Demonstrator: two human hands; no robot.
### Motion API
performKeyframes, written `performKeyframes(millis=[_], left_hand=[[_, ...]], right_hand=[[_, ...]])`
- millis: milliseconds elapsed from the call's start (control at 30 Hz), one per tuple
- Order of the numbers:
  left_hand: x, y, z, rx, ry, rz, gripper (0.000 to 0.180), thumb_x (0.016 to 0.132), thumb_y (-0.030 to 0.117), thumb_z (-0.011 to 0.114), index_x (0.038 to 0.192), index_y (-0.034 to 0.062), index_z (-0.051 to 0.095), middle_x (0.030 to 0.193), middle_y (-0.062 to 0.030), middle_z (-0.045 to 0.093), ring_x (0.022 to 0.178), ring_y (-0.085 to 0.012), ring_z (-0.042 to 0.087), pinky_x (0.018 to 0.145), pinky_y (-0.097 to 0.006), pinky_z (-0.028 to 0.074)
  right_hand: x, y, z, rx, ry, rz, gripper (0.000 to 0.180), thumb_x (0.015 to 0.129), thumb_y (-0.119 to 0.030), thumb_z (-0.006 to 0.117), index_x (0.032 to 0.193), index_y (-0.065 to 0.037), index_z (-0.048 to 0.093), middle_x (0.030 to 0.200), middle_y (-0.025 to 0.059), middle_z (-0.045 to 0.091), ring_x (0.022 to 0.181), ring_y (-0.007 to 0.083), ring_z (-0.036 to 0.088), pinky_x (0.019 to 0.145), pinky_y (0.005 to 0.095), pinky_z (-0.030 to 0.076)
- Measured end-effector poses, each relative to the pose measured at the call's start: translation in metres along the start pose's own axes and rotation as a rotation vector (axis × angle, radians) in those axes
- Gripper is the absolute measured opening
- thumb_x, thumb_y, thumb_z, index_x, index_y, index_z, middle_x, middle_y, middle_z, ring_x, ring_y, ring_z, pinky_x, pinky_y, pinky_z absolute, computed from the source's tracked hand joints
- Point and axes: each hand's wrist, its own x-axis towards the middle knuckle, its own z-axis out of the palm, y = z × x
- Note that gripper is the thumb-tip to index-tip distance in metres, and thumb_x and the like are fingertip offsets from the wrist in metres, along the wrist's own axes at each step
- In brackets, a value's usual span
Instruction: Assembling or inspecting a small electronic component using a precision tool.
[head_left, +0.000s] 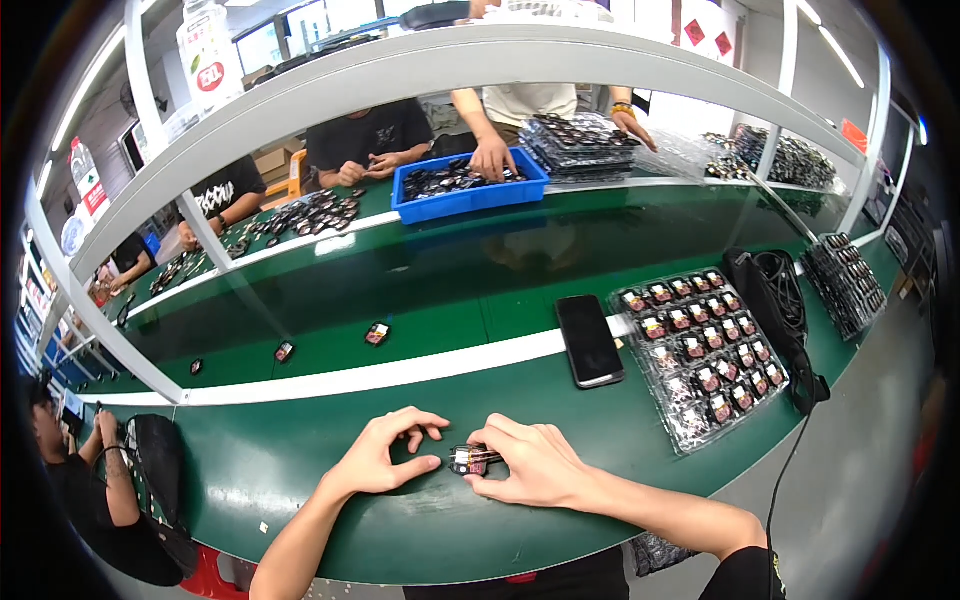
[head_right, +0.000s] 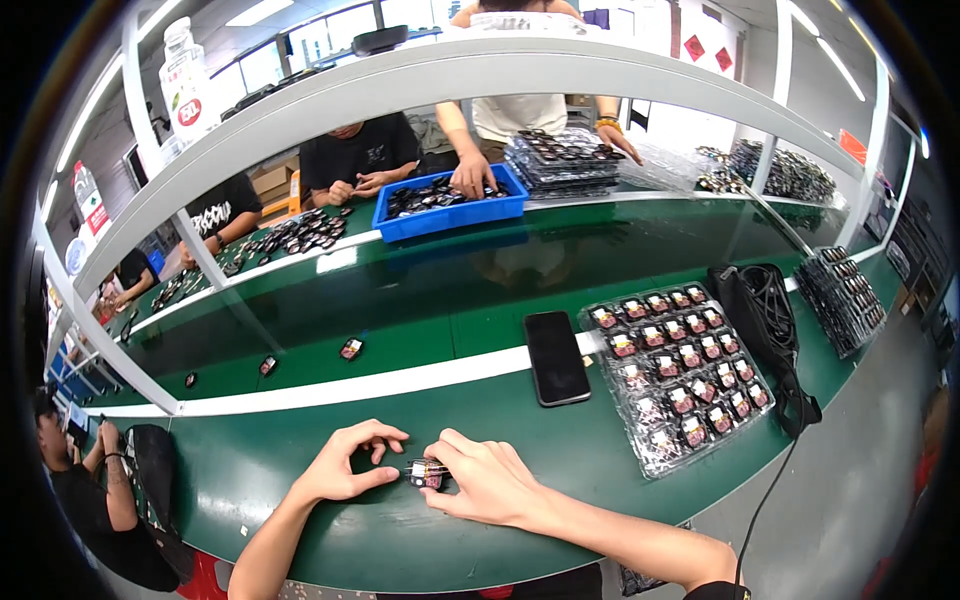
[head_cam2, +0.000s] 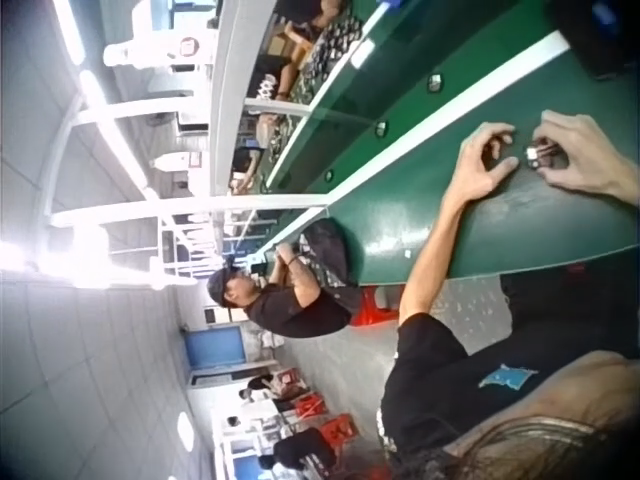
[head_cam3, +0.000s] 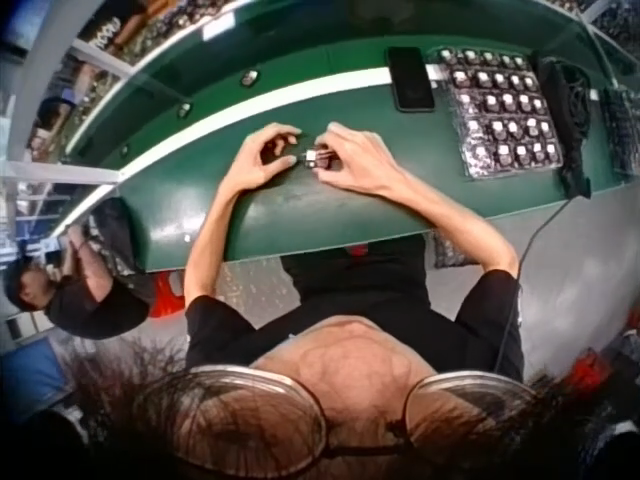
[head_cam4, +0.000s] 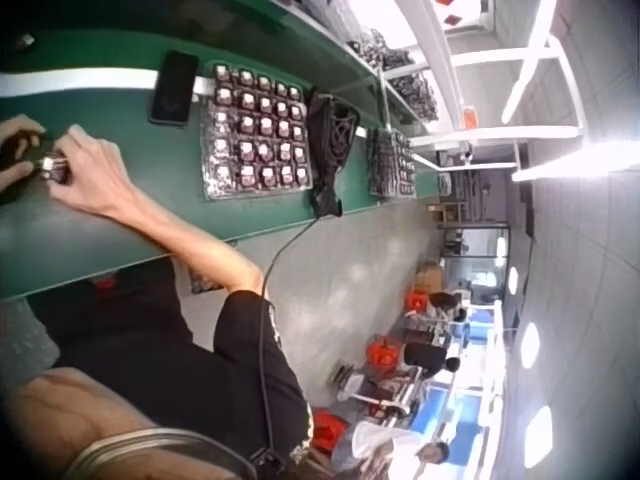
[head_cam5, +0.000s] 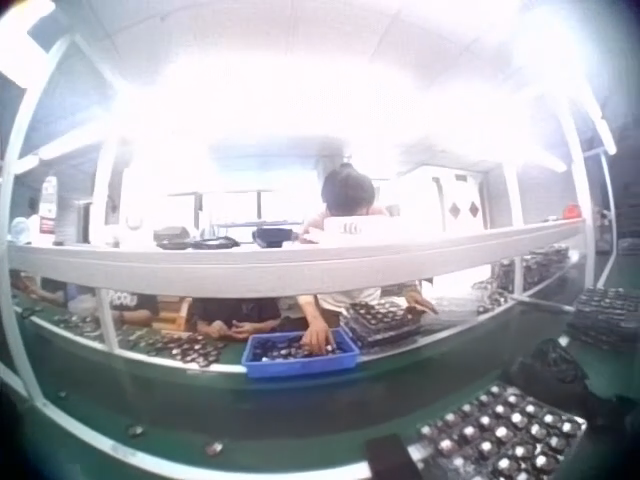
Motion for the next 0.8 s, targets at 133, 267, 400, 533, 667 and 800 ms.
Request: performKeyframes(millis=[133,267,400,533,667,800], left_hand=[[0.016,-0.019,-0.018,0.339,0.245,0.11,0.04,0.089,0.008,0.087,0.128,0.0045,0.076,0.121,-0.0101,0.074,0.097,-0.0228,0.067,0.086,-0.035,0.054],[0.044,-0.039,-0.041,0.778,0.435,0.084,0.057,0.091,0.021,0.088,0.142,0.005,0.067,0.147,-0.0155,0.064,0.135,-0.0376,0.061,0.114,-0.048,0.047],[0.067,-0.071,-0.058,0.815,0.545,-0.038,0.057,0.099,0.029,0.083,0.148,0.0053,0.063,0.144,-0.0161,0.066,0.135,-0.0375,0.062,0.111,-0.05,0.05],[0.084,-0.073,-0.06,0.784,0.494,-0.116,0.048,0.101,0.025,0.081,0.142,0.0055,0.066,0.131,-0.0146,0.071,0.128,-0.0369,0.065,0.105,-0.049,0.054],[0.093,-0.076,-0.058,0.752,0.518,-0.076,0.036,0.103,0.014,0.077,0.136,0.0045,0.067,0.124,-0.0158,0.072,0.121,-0.0388,0.067,0.101,-0.05,0.057],[0.081,-0.065,-0.043,0.717,0.471,0.104,0.038,0.102,0.005,0.075,0.138,0.0005,0.065,0.127,-0.0196,0.07,0.121,-0.0407,0.066,0.103,-0.05,0.056]], right_hand=[[-0.013,-0.015,-0.043,-0.09,0.06,-0.015,0.042,0.086,-0.028,0.091,0.116,-0.005,0.073,0.099,0.0064,0.067,0.072,0.0288,0.071,0.062,0.0411,0.055],[-0.036,-0.01,-0.088,-0.208,0.23,-0.004,0.042,0.083,-0.026,0.094,0.114,-0.006,0.075,0.096,0.0049,0.069,0.077,0.0224,0.076,0.064,0.0357,0.058],[-0.057,0.004,-0.131,-0.354,0.4,0.141,0.039,0.079,-0.026,0.096,0.108,-0.006,0.078,0.088,0.0052,0.067,0.076,0.0201,0.073,0.065,0.0354,0.057],[-0.073,0.032,-0.168,-0.522,0.511,0.354,0.038,0.08,-0.03,0.093,0.104,-0.005,0.077,0.092,0.0086,0.07,0.078,0.0261,0.072,0.071,0.0406,0.058],[-0.078,0.059,-0.181,-0.679,0.467,0.472,0.049,0.08,-0.042,0.094,0.108,-0.004,0.083,0.098,0.014,0.075,0.094,0.0351,0.076,0.084,0.048,0.061],[-0.077,0.069,-0.178,-0.692,0.45,0.484,0.051,0.081,-0.049,0.095,0.096,-0.001,0.085,0.091,0.0144,0.075,0.089,0.0347,0.076,0.081,0.0482,0.061]])
